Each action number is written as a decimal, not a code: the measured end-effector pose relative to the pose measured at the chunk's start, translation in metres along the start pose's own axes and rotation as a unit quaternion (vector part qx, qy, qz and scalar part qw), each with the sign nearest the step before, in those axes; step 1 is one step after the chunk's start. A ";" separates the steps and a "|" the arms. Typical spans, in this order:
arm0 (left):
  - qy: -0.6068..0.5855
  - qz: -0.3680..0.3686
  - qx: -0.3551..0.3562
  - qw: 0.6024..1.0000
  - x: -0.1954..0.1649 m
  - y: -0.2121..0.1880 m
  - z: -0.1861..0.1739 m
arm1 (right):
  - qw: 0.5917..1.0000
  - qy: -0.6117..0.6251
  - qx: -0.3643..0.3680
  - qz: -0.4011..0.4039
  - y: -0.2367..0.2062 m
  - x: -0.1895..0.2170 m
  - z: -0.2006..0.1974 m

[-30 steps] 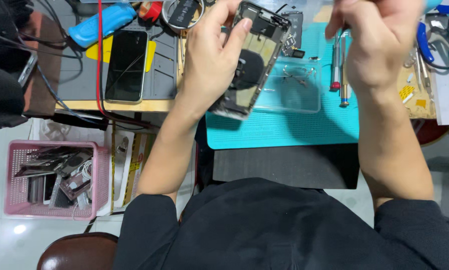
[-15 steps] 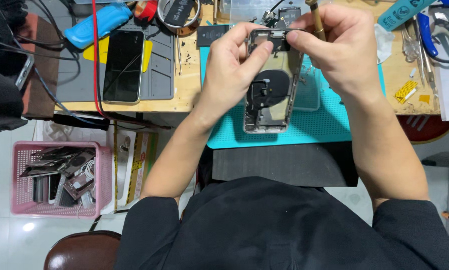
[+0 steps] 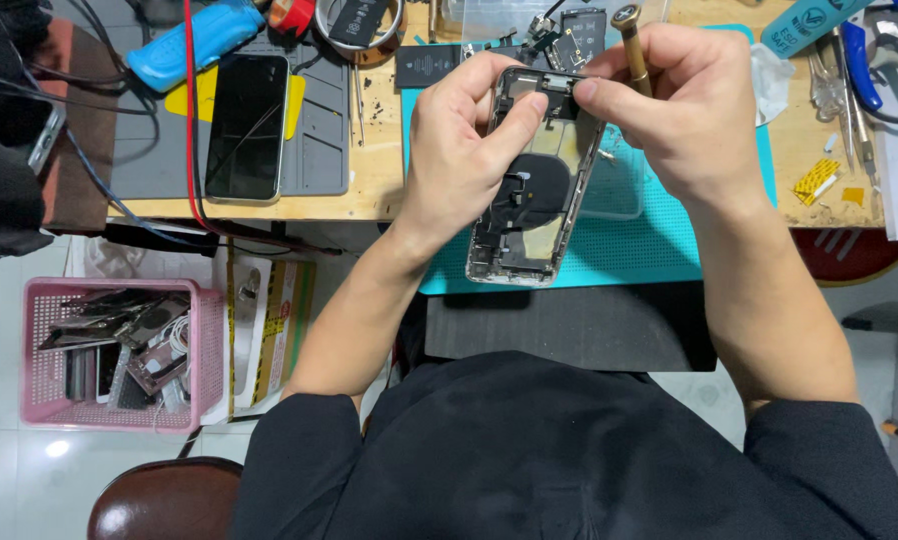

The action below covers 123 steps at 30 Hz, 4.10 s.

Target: The person repairs a disassembled smartphone at a workbench, using a prying tool and screwdriver on the phone frame, then uses tweezers and fingers to remove and reposition small internal components and screws. The person transfers parts between the phone body and a plastic tray on the mat.

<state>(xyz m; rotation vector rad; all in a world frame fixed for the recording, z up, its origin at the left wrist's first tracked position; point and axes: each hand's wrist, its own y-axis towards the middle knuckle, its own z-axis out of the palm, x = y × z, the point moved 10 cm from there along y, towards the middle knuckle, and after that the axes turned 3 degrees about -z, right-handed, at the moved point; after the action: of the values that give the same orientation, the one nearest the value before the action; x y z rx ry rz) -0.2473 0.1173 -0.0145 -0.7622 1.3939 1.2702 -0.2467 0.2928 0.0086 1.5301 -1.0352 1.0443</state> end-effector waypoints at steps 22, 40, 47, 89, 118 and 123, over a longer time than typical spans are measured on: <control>-0.055 0.002 0.062 0.997 0.026 0.021 -0.050 | 0.968 -0.248 -0.016 -0.047 -0.024 0.009 -0.043; -0.012 0.005 0.041 0.999 0.015 0.018 -0.048 | 0.860 -0.493 0.030 -0.128 0.004 -0.040 -0.020; 0.154 0.050 0.003 0.987 0.013 0.015 -0.051 | 0.863 -0.464 0.084 -0.182 0.007 -0.025 -0.015; 0.134 0.135 -0.036 0.981 0.001 -0.002 0.013 | 0.821 -0.433 0.002 -0.373 -0.035 0.063 0.029; -0.077 -0.050 0.020 0.996 0.063 0.023 0.014 | 0.781 -0.476 0.011 -0.404 -0.037 0.067 0.038; -0.055 -0.038 0.003 0.998 0.061 0.026 0.011 | 0.778 -0.478 0.009 -0.408 -0.037 0.067 0.040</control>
<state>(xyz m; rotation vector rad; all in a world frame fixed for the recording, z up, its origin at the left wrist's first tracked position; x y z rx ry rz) -0.2832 0.1455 -0.0639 -0.7234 1.2680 1.2298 -0.1886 0.2516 0.0571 2.2665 -0.7893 -0.4196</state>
